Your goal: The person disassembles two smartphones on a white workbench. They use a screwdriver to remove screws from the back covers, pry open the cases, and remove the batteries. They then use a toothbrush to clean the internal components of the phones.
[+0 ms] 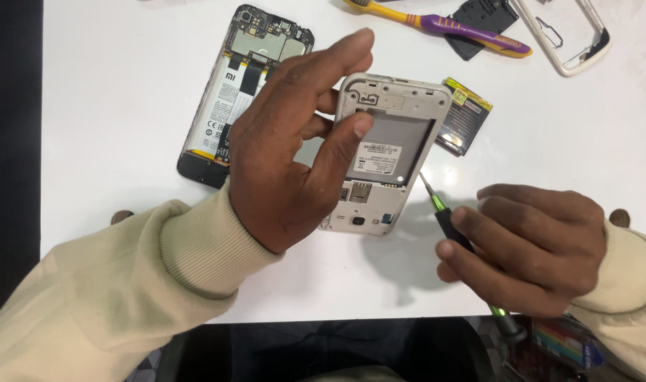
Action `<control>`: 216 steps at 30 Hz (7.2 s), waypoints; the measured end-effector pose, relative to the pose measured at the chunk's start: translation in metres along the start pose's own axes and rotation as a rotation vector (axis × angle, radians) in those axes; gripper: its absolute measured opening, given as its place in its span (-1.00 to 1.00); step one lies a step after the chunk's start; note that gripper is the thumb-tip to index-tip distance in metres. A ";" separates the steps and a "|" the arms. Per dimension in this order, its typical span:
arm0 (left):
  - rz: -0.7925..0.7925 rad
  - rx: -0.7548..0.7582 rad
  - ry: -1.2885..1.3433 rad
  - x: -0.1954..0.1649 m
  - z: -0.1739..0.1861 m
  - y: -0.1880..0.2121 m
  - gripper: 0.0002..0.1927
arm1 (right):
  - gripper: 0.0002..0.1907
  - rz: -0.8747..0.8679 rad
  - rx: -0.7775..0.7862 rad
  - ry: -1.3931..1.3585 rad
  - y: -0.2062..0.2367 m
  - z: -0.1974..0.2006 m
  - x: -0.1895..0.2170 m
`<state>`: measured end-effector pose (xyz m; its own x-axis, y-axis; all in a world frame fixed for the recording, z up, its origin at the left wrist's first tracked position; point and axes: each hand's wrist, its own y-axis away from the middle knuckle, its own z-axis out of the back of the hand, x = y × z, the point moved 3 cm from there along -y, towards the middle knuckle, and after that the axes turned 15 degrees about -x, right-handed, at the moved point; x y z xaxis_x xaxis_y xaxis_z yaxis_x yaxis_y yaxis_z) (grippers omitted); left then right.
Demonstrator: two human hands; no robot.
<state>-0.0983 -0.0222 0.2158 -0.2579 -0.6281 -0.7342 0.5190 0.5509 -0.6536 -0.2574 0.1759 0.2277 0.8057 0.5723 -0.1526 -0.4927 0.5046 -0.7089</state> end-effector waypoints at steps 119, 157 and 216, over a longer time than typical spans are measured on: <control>-0.318 0.444 -0.725 0.003 -0.020 0.001 -0.16 | -0.77 -0.734 -0.033 -0.168 0.028 -0.004 -0.031; 0.268 0.193 0.088 -0.003 -0.009 -0.001 -0.46 | -0.56 -0.329 -0.019 -0.290 0.006 -0.005 -0.021; -0.117 0.200 -0.027 -0.014 0.000 -0.007 -0.69 | -0.60 -0.975 0.279 0.195 0.104 0.002 -0.031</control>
<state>-0.0980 -0.0172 0.2304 -0.3059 -0.6971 -0.6484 0.6383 0.3551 -0.6830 -0.3342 0.2118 0.1596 0.9231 -0.2681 0.2757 0.3642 0.8395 -0.4032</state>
